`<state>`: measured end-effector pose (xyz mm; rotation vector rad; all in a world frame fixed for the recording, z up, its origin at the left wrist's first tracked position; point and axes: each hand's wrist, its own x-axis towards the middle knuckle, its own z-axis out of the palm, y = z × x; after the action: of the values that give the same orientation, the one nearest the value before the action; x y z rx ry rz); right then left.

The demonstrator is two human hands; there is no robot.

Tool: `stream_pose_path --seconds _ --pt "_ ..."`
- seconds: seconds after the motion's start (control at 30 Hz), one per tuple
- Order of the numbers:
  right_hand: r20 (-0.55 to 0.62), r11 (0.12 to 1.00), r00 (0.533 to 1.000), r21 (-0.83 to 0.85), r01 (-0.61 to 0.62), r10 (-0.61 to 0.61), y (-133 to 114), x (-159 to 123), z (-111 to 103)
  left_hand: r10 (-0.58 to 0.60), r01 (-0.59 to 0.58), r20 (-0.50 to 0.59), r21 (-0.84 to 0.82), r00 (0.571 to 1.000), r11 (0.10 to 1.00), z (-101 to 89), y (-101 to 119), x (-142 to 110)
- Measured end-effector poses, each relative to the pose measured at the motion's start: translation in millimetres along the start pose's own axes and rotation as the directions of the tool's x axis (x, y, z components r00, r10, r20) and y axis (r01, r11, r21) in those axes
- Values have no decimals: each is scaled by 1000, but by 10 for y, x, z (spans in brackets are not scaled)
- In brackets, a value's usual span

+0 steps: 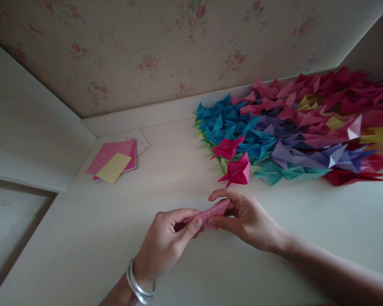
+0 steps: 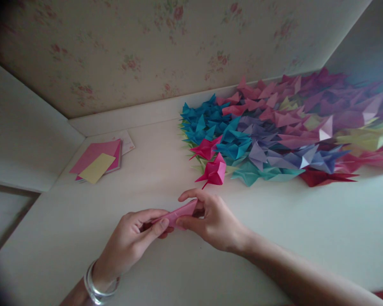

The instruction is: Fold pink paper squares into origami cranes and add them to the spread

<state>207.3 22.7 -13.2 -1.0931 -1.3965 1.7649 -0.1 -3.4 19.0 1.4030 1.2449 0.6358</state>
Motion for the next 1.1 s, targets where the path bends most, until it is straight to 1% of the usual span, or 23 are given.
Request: stream_pose_path --seconds 0.07,0.17,0.27,0.37,0.47,0.53,0.6,0.7,0.77,0.83,0.87,0.9,0.97,1.0,1.03,1.1 --pt "-15 998 1000 -62 10 -11 7 -7 4 15 -15 -12 30 1000 999 12 -5 -4" --pt "-30 989 999 -145 27 -32 9 -23 14 8 -8 -3 -8 1000 1000 17 -4 -4" --pt "-25 984 999 -177 34 -39 3 -30 26 -34 37 41 -82 999 996 15 -11 5" --pt "-33 983 999 -181 23 -29 -3 -28 35 -57 59 19 -106 998 993 27 -27 9" --pt "-40 991 999 -131 19 -24 0 -23 35 -55 52 -28 -100 998 994 48 -40 2" --pt "-40 997 999 -71 6 -9 6 -19 28 -50 47 -31 -110 998 993 47 -41 -6" --pt "-33 1000 999 7 -11 12 5 -12 16 -44 41 -15 -146 999 988 29 -38 -13" --pt "-12 992 1000 122 -26 27 -15 -1 -2 -44 52 38 -234 998 971 -9 -29 -23" --pt "-2 985 1000 169 -30 31 -33 3 -11 -48 65 67 -284 997 957 -21 -29 -30" --pt "-6 984 1000 178 -27 28 -43 4 -18 -39 56 64 -292 997 955 -14 -37 -40" --pt "-14 985 1000 171 -22 25 -43 3 -20 -25 37 48 -267 999 963 -4 -44 -45" --pt "-19 987 1000 158 -16 19 -40 3 -23 6 -2 20 -208 1000 978 7 -53 -49" --pt "-31 994 1000 114 5 -2 -27 1 -28 129 -128 -58 16 990 992 29 -69 -50" --pt "-43 997 999 78 20 -17 -20 0 -29 208 -193 -87 154 974 969 37 -76 -46" --pt "-59 999 998 34 37 -35 -15 -2 -29 285 -247 -104 279 953 928 43 -82 -39" --pt "-81 995 994 -66 69 -74 -11 -10 -22 421 -338 -96 450 902 826 50 -93 -18"
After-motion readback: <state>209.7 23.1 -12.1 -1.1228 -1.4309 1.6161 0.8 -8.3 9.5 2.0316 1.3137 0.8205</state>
